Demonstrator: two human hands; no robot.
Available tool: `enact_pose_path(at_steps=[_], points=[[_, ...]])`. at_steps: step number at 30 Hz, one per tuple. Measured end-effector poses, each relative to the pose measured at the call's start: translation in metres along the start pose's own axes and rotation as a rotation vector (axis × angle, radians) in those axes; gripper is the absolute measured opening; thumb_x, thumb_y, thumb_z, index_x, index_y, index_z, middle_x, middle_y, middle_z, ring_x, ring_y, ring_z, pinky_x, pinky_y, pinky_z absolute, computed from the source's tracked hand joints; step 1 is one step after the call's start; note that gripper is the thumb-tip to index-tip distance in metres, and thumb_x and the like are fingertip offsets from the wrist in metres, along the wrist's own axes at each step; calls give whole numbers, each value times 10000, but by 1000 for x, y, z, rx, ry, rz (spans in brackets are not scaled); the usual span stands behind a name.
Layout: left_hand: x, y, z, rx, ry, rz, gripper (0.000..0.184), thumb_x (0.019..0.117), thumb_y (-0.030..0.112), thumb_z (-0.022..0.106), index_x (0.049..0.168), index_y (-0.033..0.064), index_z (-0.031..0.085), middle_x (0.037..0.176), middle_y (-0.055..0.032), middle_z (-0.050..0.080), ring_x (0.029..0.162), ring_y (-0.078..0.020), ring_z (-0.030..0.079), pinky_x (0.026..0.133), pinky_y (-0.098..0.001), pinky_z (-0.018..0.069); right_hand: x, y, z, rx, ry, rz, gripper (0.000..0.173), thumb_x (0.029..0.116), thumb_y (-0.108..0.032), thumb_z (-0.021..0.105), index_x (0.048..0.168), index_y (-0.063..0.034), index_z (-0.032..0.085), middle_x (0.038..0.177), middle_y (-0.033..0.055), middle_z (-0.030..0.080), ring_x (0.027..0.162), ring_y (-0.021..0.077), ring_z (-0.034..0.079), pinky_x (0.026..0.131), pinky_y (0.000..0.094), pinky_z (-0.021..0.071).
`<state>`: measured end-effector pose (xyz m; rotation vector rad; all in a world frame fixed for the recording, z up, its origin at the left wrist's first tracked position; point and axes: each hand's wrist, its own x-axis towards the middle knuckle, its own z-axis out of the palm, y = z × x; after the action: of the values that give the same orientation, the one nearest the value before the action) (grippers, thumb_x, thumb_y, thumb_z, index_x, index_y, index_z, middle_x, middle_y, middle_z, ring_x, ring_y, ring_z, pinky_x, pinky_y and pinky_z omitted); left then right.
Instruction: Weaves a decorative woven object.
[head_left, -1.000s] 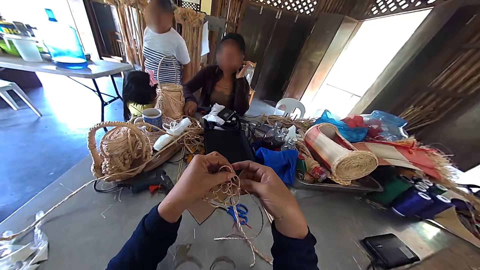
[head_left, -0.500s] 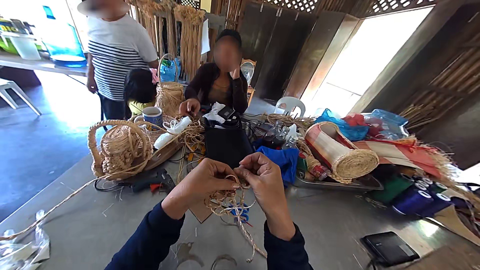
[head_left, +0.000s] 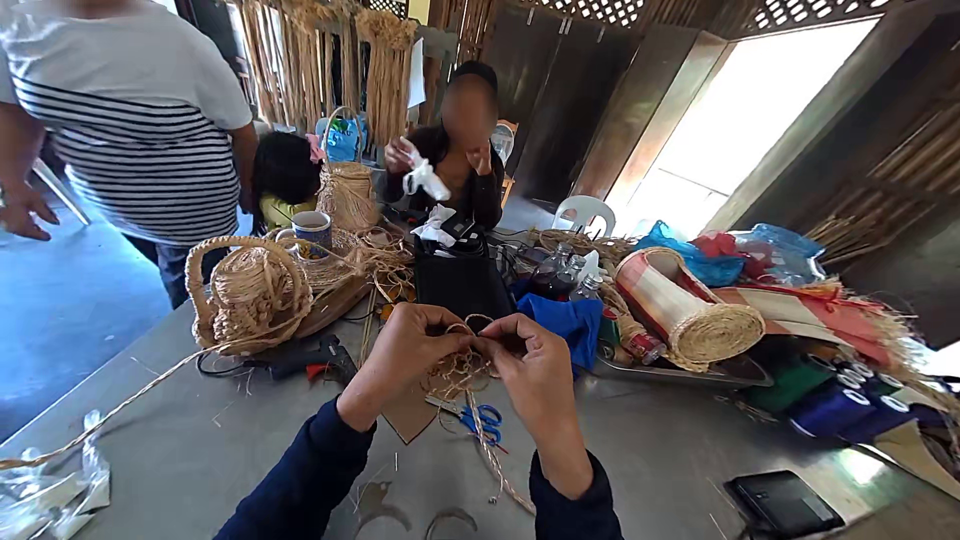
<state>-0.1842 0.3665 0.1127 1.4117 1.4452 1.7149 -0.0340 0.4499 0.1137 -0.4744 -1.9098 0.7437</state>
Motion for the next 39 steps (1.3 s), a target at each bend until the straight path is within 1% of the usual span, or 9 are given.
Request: enact_pose_path(at_steps=[4,7,10,12,15,21,27,29,39], points=[[-1,1,0,-29,-26,-10,92,918,13,659,918,46,745,826,43,718,762,2,668,724,-182,566,1,-1,-1,14,-18,53,61,839,-21,743,899,-33,735,811,8,718,716,-20,656,669,134,542],[-3,3,0,-155,12,-63,268,925,43,478,888,79,740,813,56,716,735,-1,650,673,-197,539,1,-3,-1,12,-20,70,76,839,-44,754,911,-36,732,804,3,716,698,-12,653,651,146,543],[-5,6,0,-254,26,-35,403,953,69,355,861,96,746,830,47,744,784,-15,684,726,-212,566,1,-4,0,19,-10,62,108,847,-55,753,950,-27,739,803,5,714,689,-11,647,651,142,542],[-5,7,-1,-242,16,-17,360,950,69,406,862,108,753,827,63,741,786,0,679,732,-197,561,0,-4,1,10,7,27,122,854,-54,738,972,-27,749,814,7,712,688,-12,643,656,135,543],[-4,5,-5,-142,-42,12,180,900,28,589,957,61,757,886,47,741,823,-9,683,761,-197,571,-2,-3,4,-3,45,-32,125,854,-26,720,972,-14,759,855,41,717,718,-3,651,677,132,547],[-2,1,-1,-115,-2,93,183,898,-60,639,1033,13,739,944,19,749,874,-26,698,815,-208,586,-1,0,5,26,70,-80,125,864,-52,735,979,-9,755,820,22,706,681,-10,639,640,127,547],[0,1,1,-62,63,78,521,873,-65,678,1376,17,567,949,-36,763,824,-67,724,773,-219,595,-1,2,8,-26,98,-175,103,845,-15,720,935,-9,768,854,58,724,766,22,679,725,141,566],[0,2,2,-54,83,74,614,869,-73,683,1449,22,506,955,-39,766,820,-72,726,771,-214,594,-1,3,9,-33,99,-189,90,836,-9,726,911,-14,776,847,60,720,782,23,682,736,135,563],[0,2,5,-35,101,39,638,861,-72,707,1459,10,502,940,-44,773,814,-73,732,763,-210,594,1,6,4,-31,19,-192,105,869,-10,693,918,-9,785,850,64,710,811,15,670,763,119,544]])
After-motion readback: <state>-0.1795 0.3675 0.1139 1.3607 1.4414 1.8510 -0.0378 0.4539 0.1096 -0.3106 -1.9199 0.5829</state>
